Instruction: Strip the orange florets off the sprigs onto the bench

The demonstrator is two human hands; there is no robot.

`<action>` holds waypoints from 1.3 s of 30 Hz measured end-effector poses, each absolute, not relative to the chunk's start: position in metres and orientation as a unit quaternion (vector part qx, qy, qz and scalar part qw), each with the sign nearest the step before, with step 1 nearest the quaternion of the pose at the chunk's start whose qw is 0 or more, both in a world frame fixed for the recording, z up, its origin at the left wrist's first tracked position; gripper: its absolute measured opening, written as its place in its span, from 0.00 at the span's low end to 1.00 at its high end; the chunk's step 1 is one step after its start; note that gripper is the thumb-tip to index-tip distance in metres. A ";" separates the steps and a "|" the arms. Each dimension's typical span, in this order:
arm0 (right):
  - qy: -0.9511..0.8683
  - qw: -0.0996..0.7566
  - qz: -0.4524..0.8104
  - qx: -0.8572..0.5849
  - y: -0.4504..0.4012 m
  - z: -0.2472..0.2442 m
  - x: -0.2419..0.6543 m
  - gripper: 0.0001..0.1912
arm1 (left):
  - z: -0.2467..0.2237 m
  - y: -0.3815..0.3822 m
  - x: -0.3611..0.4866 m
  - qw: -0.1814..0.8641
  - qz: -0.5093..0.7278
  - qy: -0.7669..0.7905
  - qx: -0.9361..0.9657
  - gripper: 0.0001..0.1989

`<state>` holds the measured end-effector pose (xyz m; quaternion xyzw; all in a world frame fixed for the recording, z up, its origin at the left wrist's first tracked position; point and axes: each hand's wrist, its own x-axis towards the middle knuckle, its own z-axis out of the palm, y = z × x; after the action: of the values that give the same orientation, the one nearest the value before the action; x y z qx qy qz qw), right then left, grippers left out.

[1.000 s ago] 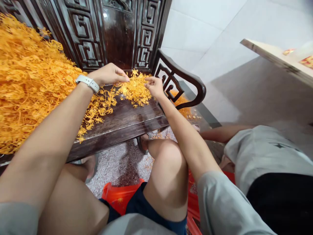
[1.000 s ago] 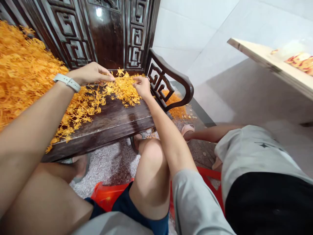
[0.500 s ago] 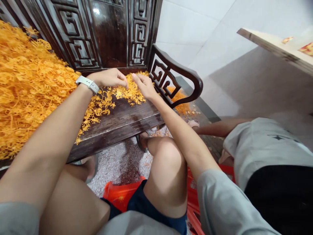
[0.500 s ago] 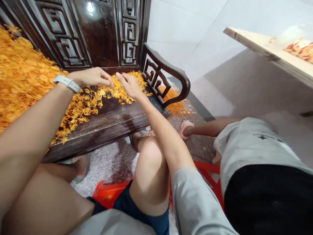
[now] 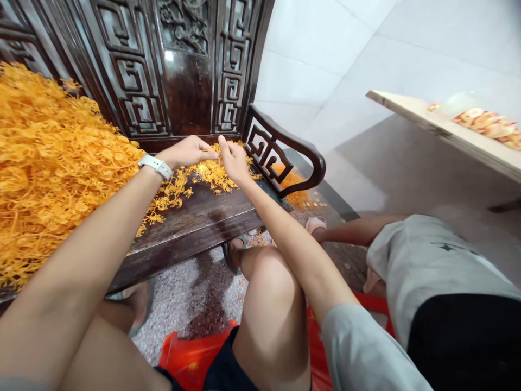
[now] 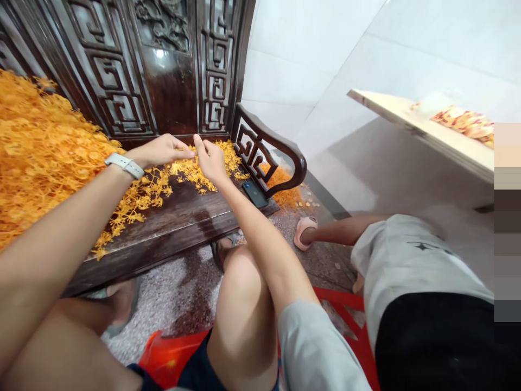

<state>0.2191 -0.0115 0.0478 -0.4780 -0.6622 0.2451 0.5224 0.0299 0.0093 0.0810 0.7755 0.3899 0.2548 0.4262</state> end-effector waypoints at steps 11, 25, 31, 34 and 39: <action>-0.469 0.524 0.586 -0.403 -0.023 0.078 0.182 0.38 | 0.079 0.002 0.026 0.564 0.352 0.235 0.709 0.22; -0.474 0.553 0.556 -0.401 -0.030 0.097 0.172 0.36 | 0.086 -0.011 0.032 0.617 0.436 0.208 0.621 0.25; -0.508 0.563 0.513 -0.402 -0.019 0.092 0.185 0.35 | 0.080 -0.011 0.046 0.585 0.452 0.260 0.622 0.22; -0.547 0.556 0.485 -0.395 -0.012 0.095 0.194 0.35 | 0.080 -0.012 0.053 0.583 0.456 0.266 0.617 0.21; -0.543 0.558 0.510 -0.365 -0.006 0.093 0.198 0.34 | 0.083 -0.014 0.058 0.636 0.470 0.236 0.564 0.19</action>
<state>0.1977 -0.0061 0.0930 -0.3648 -0.5432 0.5104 0.5580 0.0582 -0.0137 0.0834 0.5642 0.2362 0.4699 0.6365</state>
